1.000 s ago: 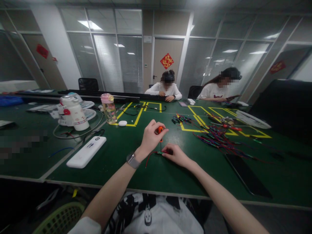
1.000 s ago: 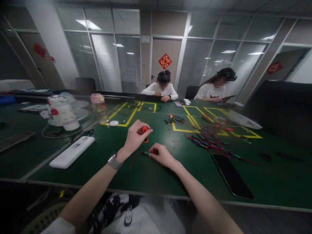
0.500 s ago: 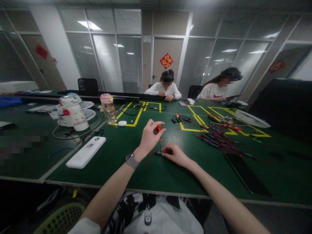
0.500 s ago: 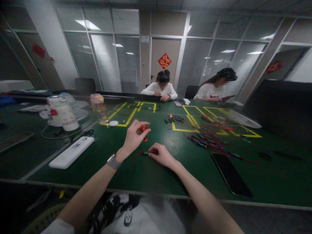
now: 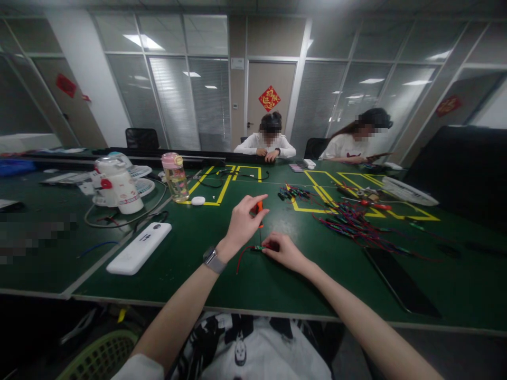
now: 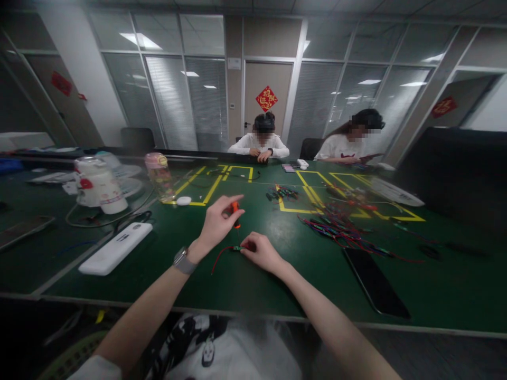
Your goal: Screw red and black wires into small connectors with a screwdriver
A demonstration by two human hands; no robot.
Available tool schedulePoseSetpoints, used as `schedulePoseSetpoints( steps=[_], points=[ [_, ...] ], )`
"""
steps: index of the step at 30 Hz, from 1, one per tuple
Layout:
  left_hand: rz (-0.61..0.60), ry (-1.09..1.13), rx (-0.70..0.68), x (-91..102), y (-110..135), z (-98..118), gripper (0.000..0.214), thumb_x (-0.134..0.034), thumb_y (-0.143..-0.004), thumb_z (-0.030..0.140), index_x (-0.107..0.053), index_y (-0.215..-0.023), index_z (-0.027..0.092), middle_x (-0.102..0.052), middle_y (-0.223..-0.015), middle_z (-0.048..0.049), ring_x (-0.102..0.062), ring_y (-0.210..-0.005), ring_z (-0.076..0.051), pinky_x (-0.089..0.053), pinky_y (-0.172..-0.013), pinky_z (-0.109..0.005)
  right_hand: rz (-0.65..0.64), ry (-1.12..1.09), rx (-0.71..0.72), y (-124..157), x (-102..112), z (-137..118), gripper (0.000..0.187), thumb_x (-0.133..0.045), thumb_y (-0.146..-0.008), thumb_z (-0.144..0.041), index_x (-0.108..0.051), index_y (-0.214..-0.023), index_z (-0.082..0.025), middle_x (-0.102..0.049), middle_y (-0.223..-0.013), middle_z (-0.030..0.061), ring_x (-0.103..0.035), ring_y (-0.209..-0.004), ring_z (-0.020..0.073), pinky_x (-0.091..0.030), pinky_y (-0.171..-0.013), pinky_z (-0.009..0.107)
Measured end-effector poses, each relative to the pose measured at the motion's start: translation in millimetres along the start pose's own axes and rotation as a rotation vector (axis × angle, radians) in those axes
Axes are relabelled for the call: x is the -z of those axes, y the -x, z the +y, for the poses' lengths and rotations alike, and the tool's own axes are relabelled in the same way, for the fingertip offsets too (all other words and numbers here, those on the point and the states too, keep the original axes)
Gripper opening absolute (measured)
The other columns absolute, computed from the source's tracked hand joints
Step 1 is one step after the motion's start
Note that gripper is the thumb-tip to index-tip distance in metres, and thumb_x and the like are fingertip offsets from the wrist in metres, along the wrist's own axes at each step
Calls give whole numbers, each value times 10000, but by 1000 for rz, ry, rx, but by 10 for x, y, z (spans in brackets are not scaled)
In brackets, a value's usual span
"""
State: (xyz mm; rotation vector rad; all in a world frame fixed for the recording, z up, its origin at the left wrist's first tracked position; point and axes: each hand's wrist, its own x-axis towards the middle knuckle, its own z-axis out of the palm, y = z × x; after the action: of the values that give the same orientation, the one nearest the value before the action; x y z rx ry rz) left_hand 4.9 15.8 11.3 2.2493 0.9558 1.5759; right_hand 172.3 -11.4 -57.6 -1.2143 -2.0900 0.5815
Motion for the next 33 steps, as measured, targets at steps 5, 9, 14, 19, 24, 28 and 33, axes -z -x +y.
schedulePoseSetpoints(
  steps=[5,9,14,19,24,28,33],
  points=[
    [10,-126,-91,-4,37,110,283,-651,-835,277,-640,-1115,239,-506,-880,-10,-530,-729,-122,-501,-703,-260,5,-7,2,6,-1,-16,58,-652,-755,-137,-668,-806,-157,-589,-760,5,-525,-648,121,-424,-616,248],
    [-144,172,-68,-13,47,123,409,-434,-940,184,-471,-1341,256,-558,-1085,-60,-602,-861,-129,-525,-773,-274,1,-18,5,4,1,-17,44,-655,-753,-141,-665,-793,-158,-584,-747,2,-519,-636,117,-424,-606,243],
    [-66,49,-45,-20,13,51,363,-567,-877,193,-582,-1232,265,-531,-902,-15,-552,-743,-113,-505,-646,-224,10,-1,6,4,7,-30,58,-659,-749,-137,-681,-799,-157,-589,-747,9,-529,-647,122,-428,-614,247],
    [73,-266,-120,-35,54,47,320,-626,-857,273,-605,-1175,241,-464,-855,-1,-488,-691,-110,-484,-676,-248,8,13,-1,5,12,-46,60,-661,-749,-136,-682,-801,-156,-598,-752,13,-541,-649,127,-435,-611,250],
    [21,-204,-139,-23,92,96,343,-490,-936,319,-541,-1256,206,-538,-948,-46,-563,-798,-139,-512,-757,-281,2,18,18,11,17,-67,53,-654,-756,-136,-678,-798,-161,-590,-750,12,-541,-653,130,-437,-616,251],
    [-58,222,-27,-20,52,77,361,-349,-977,236,-505,-1303,220,-578,-1152,-84,-621,-940,-145,-551,-799,-290,-4,12,25,12,26,-75,41,-652,-759,-137,-672,-791,-153,-582,-750,13,-539,-657,130,-433,-622,251],
    [-57,392,122,-25,-11,14,323,-546,-892,266,-595,-1201,183,-636,-1044,-73,-654,-809,-139,-581,-679,-266,-2,14,20,8,18,-42,44,-655,-758,-148,-670,-799,-157,-582,-758,11,-537,-658,126,-427,-615,245]
  ],
)
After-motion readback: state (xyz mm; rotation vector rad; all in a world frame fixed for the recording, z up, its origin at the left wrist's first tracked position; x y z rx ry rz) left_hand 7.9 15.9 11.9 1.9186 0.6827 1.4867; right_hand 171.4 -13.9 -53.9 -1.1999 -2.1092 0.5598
